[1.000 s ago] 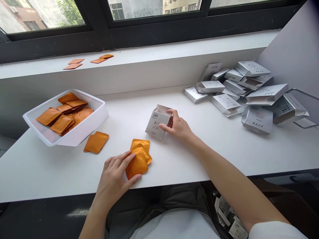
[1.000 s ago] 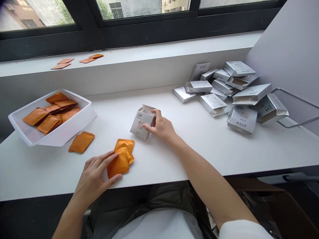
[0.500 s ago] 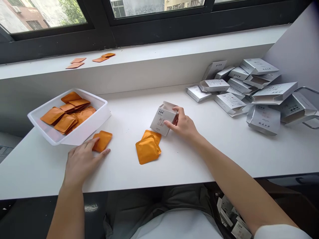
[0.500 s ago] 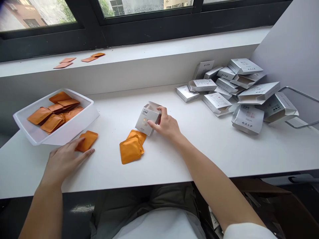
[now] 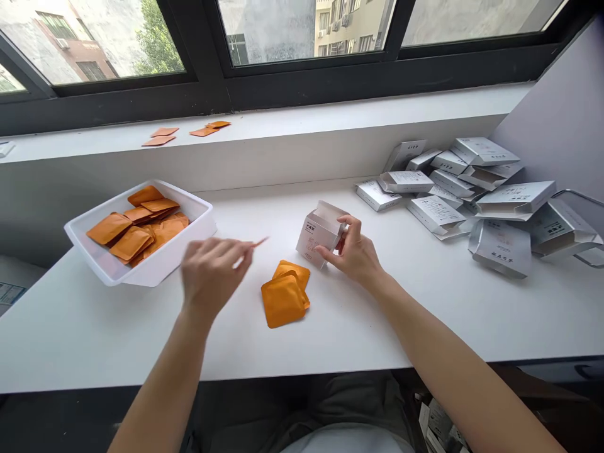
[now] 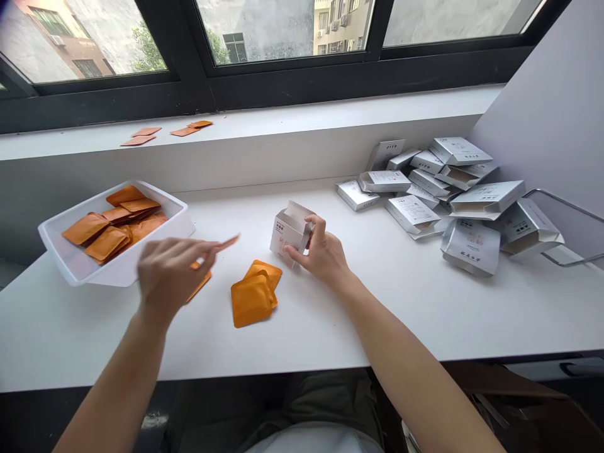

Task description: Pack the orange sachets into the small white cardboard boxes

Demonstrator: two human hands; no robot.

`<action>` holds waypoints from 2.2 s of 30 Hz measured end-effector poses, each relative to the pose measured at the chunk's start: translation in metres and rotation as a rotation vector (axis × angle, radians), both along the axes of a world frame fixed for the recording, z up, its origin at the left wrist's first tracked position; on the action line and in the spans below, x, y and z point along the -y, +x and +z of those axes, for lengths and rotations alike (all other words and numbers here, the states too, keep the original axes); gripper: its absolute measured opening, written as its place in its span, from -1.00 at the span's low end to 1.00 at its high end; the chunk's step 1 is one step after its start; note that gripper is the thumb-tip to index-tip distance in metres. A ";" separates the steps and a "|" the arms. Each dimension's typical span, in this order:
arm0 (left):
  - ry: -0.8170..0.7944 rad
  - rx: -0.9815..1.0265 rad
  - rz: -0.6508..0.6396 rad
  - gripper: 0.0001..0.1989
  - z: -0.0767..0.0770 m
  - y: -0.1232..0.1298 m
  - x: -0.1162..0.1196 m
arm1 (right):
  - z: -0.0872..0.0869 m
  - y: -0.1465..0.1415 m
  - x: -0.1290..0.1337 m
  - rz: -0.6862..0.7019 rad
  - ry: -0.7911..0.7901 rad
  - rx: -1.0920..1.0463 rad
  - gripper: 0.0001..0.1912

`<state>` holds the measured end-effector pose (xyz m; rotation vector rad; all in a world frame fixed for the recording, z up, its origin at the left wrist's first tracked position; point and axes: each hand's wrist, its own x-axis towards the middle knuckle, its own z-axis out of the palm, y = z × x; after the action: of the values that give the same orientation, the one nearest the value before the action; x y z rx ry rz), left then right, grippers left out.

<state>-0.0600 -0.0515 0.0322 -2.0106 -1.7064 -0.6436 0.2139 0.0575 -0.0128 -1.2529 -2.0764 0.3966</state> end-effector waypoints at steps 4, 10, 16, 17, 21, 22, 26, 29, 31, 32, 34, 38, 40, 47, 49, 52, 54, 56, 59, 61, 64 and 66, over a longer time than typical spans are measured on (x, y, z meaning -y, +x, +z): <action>-0.377 -0.076 -0.265 -0.71 0.006 0.026 -0.016 | 0.003 0.010 -0.007 -0.104 0.092 0.003 -0.38; -0.563 -0.071 -0.033 -0.63 -0.013 0.031 -0.061 | 0.010 0.022 -0.014 -0.171 0.107 -0.041 -0.37; -0.689 0.067 0.009 -0.73 -0.017 0.029 -0.076 | 0.010 0.010 0.002 0.113 0.137 -0.048 -0.41; -0.687 0.068 0.016 -0.71 -0.017 0.030 -0.075 | 0.010 0.009 0.005 0.144 0.142 -0.063 -0.43; -0.674 0.039 -0.001 -0.50 -0.019 0.038 -0.070 | 0.011 0.006 0.009 0.168 0.140 -0.089 -0.44; -0.674 0.044 -0.014 -0.49 -0.019 0.038 -0.070 | 0.012 0.006 0.009 0.169 0.140 -0.079 -0.44; -0.679 0.277 -0.094 -0.74 -0.006 0.019 -0.069 | 0.014 0.006 0.010 0.192 0.113 -0.062 -0.45; -0.493 0.742 -0.148 -0.75 0.016 0.004 -0.063 | 0.016 0.003 0.014 0.215 0.109 -0.077 -0.46; -0.304 1.033 -0.261 -0.71 0.027 0.011 -0.058 | 0.017 0.001 0.018 0.249 0.113 -0.078 -0.46; -0.247 1.118 -0.331 -0.72 0.030 0.020 -0.055 | 0.018 -0.001 0.021 0.274 0.114 -0.074 -0.45; -0.227 1.152 -0.440 -0.77 0.030 0.046 -0.050 | 0.018 -0.003 0.025 0.346 0.106 -0.066 -0.45; -0.250 1.039 -0.396 -0.81 0.018 0.083 -0.047 | 0.016 -0.005 0.029 0.452 0.056 -0.085 -0.45; -0.209 0.991 -0.296 -0.80 0.012 0.084 -0.047 | 0.016 -0.005 0.029 0.469 0.032 -0.090 -0.45; -0.262 0.489 -0.258 -0.89 0.011 0.063 -0.041 | 0.021 -0.005 0.029 0.450 0.153 -0.078 -0.41; -0.285 0.438 -0.302 -0.90 0.013 0.061 -0.040 | 0.022 -0.004 0.029 0.445 0.183 -0.071 -0.42; -0.216 0.422 -0.324 -0.89 0.014 0.061 -0.040 | 0.022 -0.005 0.029 0.442 0.227 -0.059 -0.43; -0.142 0.358 -0.306 -0.86 0.012 0.061 -0.042 | 0.020 -0.006 0.028 0.423 0.278 -0.058 -0.45; -0.102 0.247 -0.312 -0.84 0.012 0.059 -0.043 | 0.019 -0.007 0.026 0.398 0.318 -0.057 -0.47; -0.043 0.193 -0.271 -0.85 0.018 0.047 -0.040 | 0.019 -0.004 0.022 0.319 0.347 -0.051 -0.48; -0.061 0.229 -0.191 -0.85 0.024 0.033 -0.032 | 0.021 0.000 0.018 0.237 0.348 -0.058 -0.47; -0.269 0.225 -0.113 -0.78 0.023 0.016 -0.009 | 0.024 0.007 0.014 0.164 0.307 -0.116 -0.44; -0.432 0.178 -0.117 -0.68 0.013 0.013 0.011 | 0.024 0.009 0.013 0.129 0.277 -0.147 -0.42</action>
<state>-0.0468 -0.0626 0.0450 -2.4244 -1.9780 -0.5381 0.2232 0.0441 0.0111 -0.9042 -2.0115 0.2400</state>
